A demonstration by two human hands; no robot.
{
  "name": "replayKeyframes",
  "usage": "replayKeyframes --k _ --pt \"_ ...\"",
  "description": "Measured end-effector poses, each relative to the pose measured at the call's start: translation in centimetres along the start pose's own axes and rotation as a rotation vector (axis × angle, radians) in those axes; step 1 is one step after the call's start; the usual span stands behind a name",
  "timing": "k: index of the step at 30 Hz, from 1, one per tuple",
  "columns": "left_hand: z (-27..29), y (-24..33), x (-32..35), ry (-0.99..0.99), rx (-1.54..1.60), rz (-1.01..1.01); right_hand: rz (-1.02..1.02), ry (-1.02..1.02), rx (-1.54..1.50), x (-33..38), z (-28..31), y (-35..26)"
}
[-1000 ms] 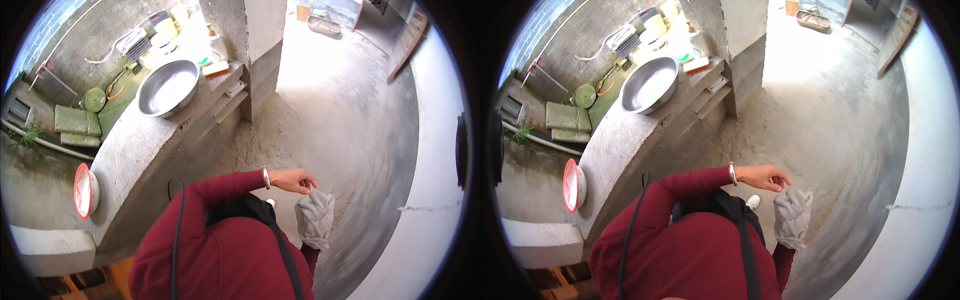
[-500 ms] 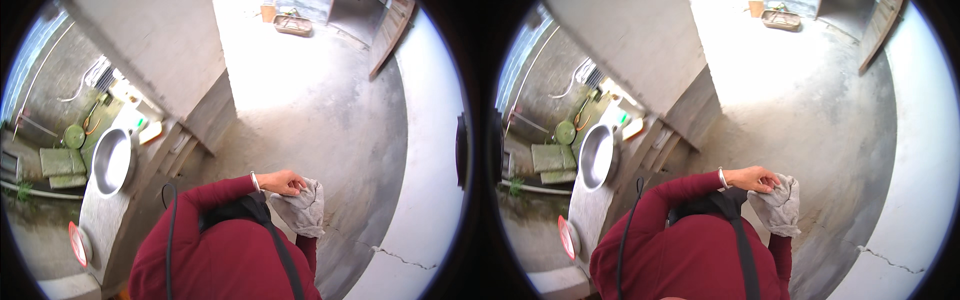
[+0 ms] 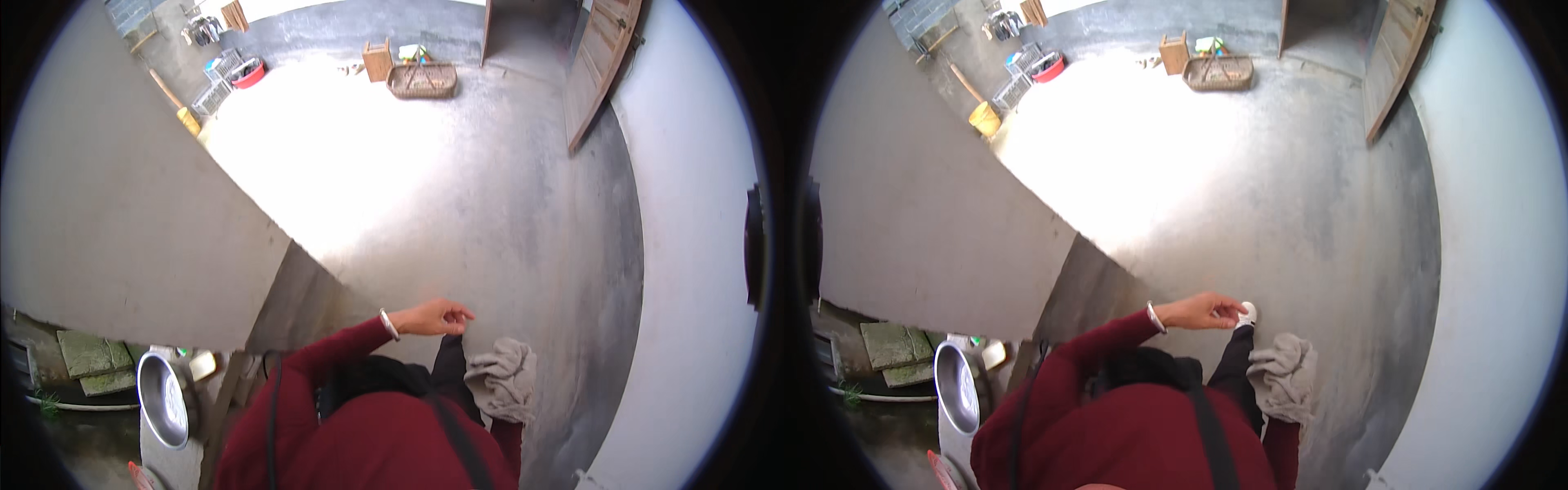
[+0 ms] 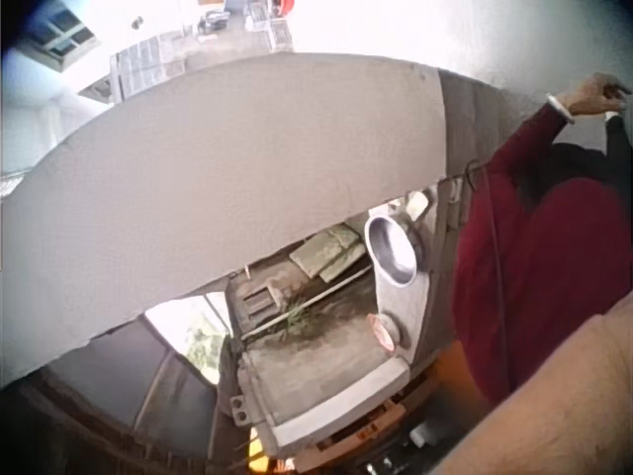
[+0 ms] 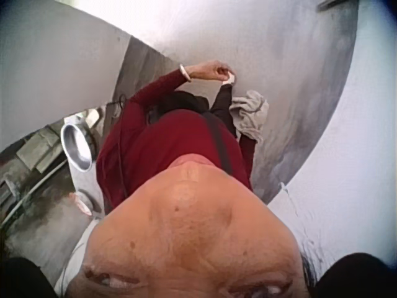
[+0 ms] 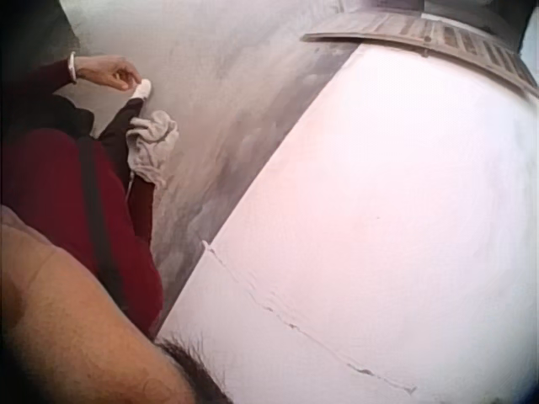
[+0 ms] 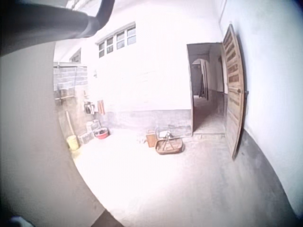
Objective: The person wipes a wooden table with a cloth, then walks to an outdoor area to wash the cloth in a bucket of water. After wringing it out, they return indoors to wipe a wooden chest and a red plastic stool. The person also briefly handles a red tote bag hanging on a door.
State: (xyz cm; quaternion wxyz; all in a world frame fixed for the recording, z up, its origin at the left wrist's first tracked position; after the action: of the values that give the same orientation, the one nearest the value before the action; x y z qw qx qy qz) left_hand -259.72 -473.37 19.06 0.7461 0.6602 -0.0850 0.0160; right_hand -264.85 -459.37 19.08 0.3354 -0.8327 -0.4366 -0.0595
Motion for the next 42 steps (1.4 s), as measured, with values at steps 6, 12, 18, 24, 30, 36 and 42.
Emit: replayKeyframes --k 6,12,18,24,30,36,42 --pt "11.9 0.7 -8.0 0.165 0.01 0.106 0.044 0.129 0.266 -13.0 0.6 -7.5" --pt "23.3 5.7 -11.4 0.381 0.01 0.1 -0.133 -0.33 -0.126 -29.3 -11.4 -11.6" --pt "31.9 3.1 -12.7 0.493 0.025 0.187 -0.588 -0.382 -0.368 -38.4 -18.3 -6.1" --pt "42.4 0.2 -13.7 0.566 0.112 0.223 -0.595 -0.375 0.412 -42.4 -29.6 -3.1" --pt "55.9 -0.9 -15.6 0.6 0.1 0.259 -0.593 -0.254 0.103 -54.7 -37.7 0.7" --pt "69.3 0.5 -12.3 0.668 0.094 0.298 -0.502 -0.511 0.046 -64.5 -47.5 4.5" --pt "77.8 -2.1 -12.3 0.706 0.219 0.313 -0.721 -0.428 -0.075 -71.1 -51.6 9.1"
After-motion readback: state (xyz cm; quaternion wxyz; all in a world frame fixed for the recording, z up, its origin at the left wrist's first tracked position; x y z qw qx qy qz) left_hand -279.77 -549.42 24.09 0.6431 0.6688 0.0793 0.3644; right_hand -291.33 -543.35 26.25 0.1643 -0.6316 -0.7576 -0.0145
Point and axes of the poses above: each hand's wrist, its own x-axis away from the middle knuckle, its own z-axis out of the back of the hand, y = z × x, the point moved 10 cm from there along -x, towards the middle knuckle, and after that the axes turned 2 degrees about -x, right-handed, at the moved point
